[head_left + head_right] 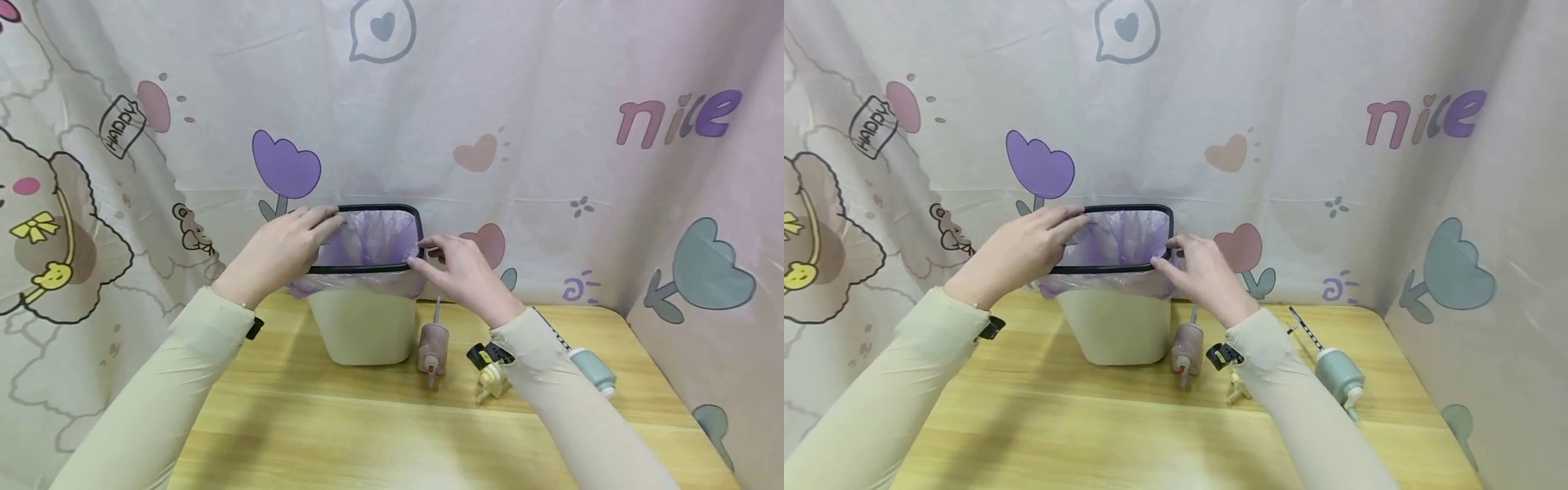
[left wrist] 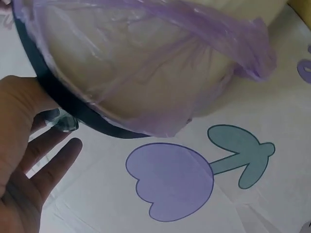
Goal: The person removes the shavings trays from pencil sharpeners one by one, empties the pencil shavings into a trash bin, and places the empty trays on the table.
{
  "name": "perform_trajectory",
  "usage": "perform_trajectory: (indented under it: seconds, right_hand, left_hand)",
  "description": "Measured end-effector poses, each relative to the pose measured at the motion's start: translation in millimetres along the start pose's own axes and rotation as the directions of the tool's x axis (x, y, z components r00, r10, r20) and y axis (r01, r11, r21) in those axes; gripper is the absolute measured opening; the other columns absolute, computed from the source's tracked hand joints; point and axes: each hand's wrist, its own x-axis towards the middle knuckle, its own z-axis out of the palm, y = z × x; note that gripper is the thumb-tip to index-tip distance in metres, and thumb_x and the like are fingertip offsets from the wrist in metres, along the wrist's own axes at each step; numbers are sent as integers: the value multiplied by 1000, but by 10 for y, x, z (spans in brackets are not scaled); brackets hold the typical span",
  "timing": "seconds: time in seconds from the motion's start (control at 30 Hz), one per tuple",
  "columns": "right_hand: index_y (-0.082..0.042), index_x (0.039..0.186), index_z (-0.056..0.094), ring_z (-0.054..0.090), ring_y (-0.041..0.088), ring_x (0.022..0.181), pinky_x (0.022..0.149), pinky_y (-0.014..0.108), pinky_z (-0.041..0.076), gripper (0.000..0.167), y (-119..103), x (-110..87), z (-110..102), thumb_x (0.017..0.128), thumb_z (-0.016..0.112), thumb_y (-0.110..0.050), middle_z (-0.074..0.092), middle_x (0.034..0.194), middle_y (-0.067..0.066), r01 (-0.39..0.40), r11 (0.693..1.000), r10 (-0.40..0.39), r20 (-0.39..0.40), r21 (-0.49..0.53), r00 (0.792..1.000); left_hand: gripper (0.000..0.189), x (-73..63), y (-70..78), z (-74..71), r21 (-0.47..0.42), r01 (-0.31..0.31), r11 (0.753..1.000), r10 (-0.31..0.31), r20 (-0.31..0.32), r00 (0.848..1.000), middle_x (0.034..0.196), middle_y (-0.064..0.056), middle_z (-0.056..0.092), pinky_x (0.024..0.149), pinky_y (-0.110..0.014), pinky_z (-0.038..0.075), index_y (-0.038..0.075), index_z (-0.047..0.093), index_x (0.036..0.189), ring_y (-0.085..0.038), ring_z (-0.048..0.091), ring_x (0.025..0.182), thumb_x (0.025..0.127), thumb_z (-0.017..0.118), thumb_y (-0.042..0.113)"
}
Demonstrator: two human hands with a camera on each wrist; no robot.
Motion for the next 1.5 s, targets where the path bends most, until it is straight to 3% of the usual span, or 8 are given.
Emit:
perform_trajectory:
  seconds: [0.2,0.33,0.53,0.7,0.97,1.2,1.43,1.5]
  right_hand:
    - [-5,135,70,73,36,122,105,50,61,47,-3,2,-10,105,69,-40,73,137,16,5,1000,-5,-6,-5,1000]
    - [-5,135,70,73,37,123,106,50,61,47,-5,-8,-9,104,70,-40,73,137,16,3,1000,-3,-3,1,1000]
    - [-5,135,70,73,36,123,106,50,61,46,8,-25,1,105,70,-39,73,137,16,18,1000,-18,-8,6,1000]
    - [-5,137,69,72,36,123,106,51,61,46,37,-42,20,105,69,-37,72,137,17,33,999,-33,-7,3,999]
    - [-4,138,69,73,36,122,106,49,61,46,37,-124,-3,103,73,-34,73,137,16,66,998,-66,-15,-13,998]
    - [-1,137,69,72,37,124,108,50,61,45,127,-237,-45,103,73,-31,73,135,17,90,996,-90,-31,-8,995]
    - [-2,140,67,72,38,126,111,52,59,48,252,-396,-156,103,74,-30,71,140,17,57,998,-59,-41,-37,997]
    - [-2,140,67,71,38,126,110,54,58,46,300,-441,-184,103,73,-29,71,140,18,46,998,-48,-38,-48,998]
  left_hand:
    - [64,-14,-3,-37,-148,117,982,-116,14,993,139,-19,67,91,-52,64,-2,63,141,-39,72,111,80,79,-9]
    - [66,-28,20,-58,-202,181,963,-180,20,983,138,-16,67,87,-51,64,1,63,143,-35,73,105,81,84,-3]
    - [66,-46,81,-92,-260,204,944,-213,-6,977,136,-15,68,86,-50,64,2,64,142,-32,72,100,80,88,1]
    - [64,-61,129,-123,-338,232,912,-258,-34,966,131,-13,70,87,-48,62,4,65,139,-29,70,98,80,89,3]
    - [64,-66,201,-152,-460,232,857,-305,-90,948,126,-13,73,81,-41,60,4,67,137,-28,68,94,78,91,1]
    - [65,-57,322,-170,-559,245,792,-345,-80,935,122,-10,74,85,-35,66,5,68,135,-23,75,97,76,94,2]
    - [65,48,558,-113,-663,190,724,-313,-69,947,124,-10,73,86,-32,68,4,67,135,-21,78,96,77,95,3]
    - [65,83,641,-105,-675,181,715,-299,-62,952,126,-10,73,87,-33,68,4,67,135,-21,77,98,77,95,4]
